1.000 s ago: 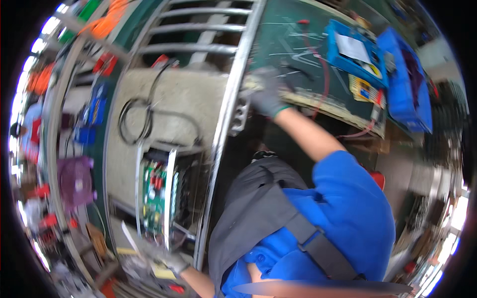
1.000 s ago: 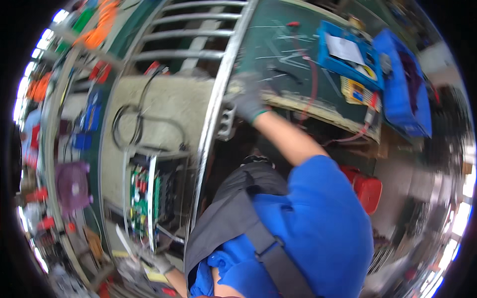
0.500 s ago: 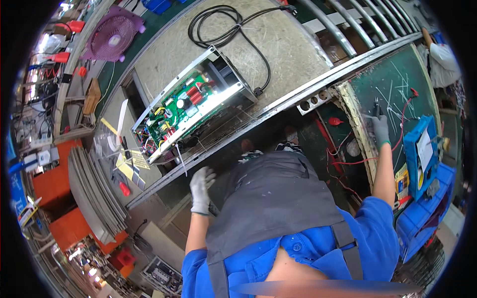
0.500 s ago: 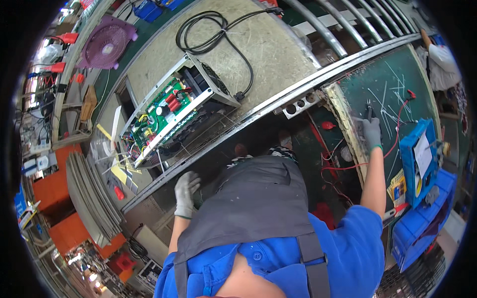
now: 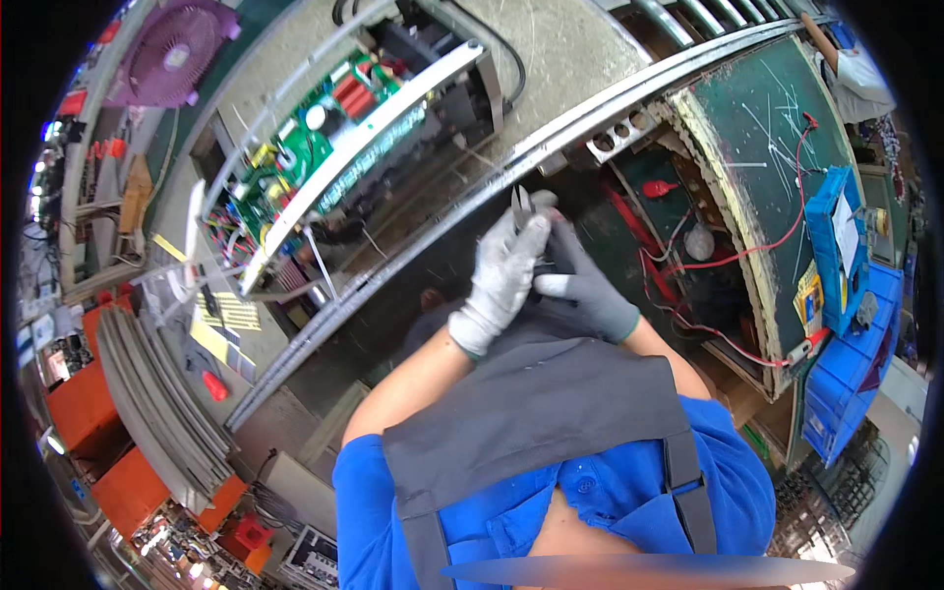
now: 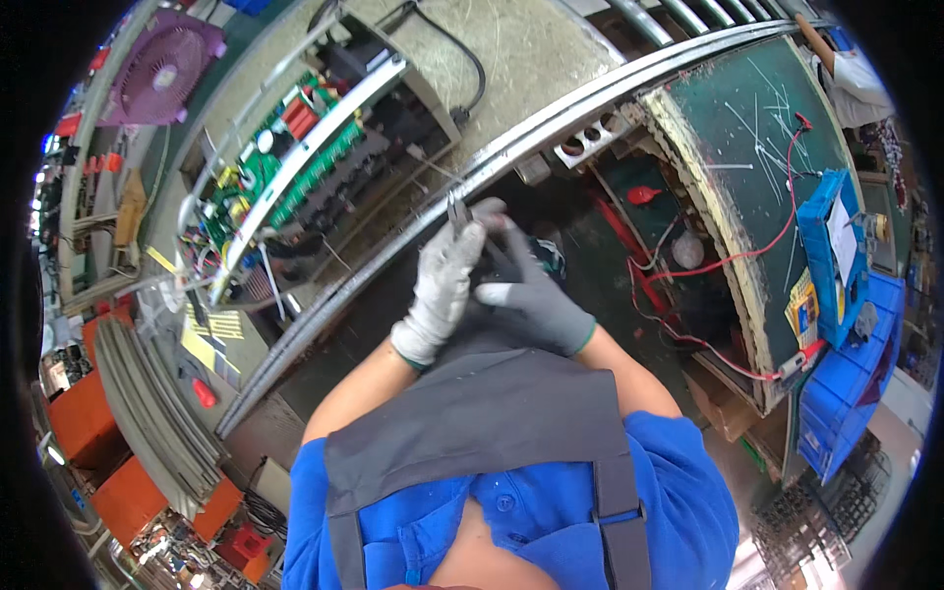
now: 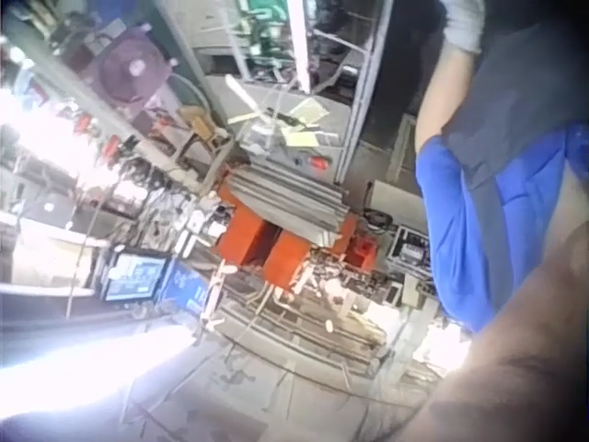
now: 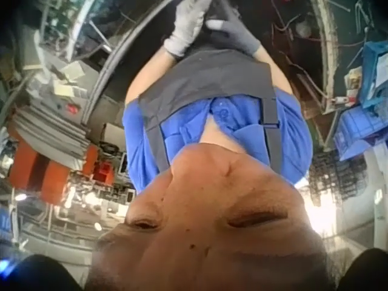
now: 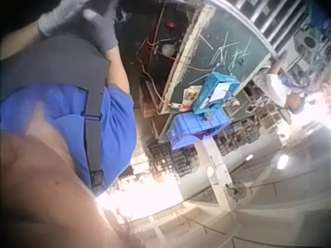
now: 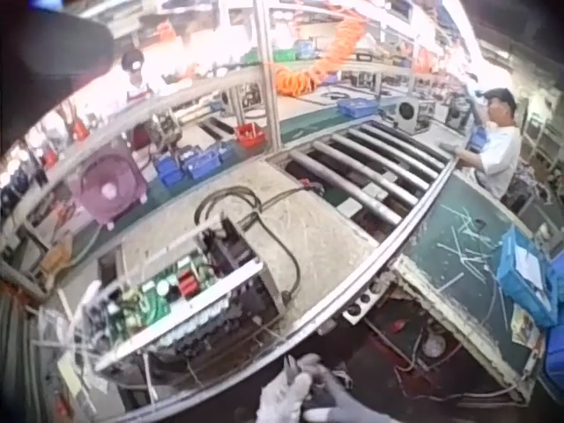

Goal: Assemble internal components of an electronic inverter or power supply unit on a factory production line.

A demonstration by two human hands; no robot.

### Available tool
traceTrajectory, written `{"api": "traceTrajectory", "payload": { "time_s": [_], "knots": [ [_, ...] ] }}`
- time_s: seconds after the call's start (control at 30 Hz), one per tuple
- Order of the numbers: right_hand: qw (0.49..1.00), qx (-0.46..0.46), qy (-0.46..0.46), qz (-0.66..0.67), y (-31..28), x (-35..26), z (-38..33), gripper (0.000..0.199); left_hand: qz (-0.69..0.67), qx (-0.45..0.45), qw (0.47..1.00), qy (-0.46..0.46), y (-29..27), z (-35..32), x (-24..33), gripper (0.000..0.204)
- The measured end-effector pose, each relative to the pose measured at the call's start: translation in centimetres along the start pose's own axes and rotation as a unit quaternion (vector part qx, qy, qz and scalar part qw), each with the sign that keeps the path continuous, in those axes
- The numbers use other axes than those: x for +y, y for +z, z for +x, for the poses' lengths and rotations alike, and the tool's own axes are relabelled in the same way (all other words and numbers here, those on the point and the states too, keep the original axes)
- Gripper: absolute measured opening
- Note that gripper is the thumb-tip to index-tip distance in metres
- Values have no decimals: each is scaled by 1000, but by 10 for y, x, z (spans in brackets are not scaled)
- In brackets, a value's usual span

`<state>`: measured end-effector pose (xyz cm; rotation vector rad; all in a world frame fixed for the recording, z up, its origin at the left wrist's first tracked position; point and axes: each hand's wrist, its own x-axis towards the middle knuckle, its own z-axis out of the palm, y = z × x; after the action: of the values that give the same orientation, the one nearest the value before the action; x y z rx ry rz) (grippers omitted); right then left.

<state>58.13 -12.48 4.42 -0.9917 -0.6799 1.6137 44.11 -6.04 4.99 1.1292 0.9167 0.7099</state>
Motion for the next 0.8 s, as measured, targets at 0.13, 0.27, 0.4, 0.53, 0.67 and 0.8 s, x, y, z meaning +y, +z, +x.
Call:
{"api": "traceTrajectory", "payload": {
  "time_s": [0.13,0.27,0.4,0.53,0.67,0.8],
  "knots": [
    [975,22,87,-203,-20,3,5,74,7,91,991,-99,-41,23,-23,51],
    [816,76,-124,-560,-71,-28,56,72,-178,73,954,-229,-57,86,-54,50],
    [636,-32,-101,-764,-88,-61,114,73,-265,109,943,-170,-59,103,-78,39],
    [766,-141,121,-615,-68,-88,161,80,-72,147,979,-122,-74,88,-78,25],
    [713,-174,148,-663,-48,-88,188,72,-42,110,985,-125,-83,89,-74,26],
    [710,-162,142,-670,-43,-81,201,77,-39,114,986,-115,-82,92,-83,25]
  ]
}}
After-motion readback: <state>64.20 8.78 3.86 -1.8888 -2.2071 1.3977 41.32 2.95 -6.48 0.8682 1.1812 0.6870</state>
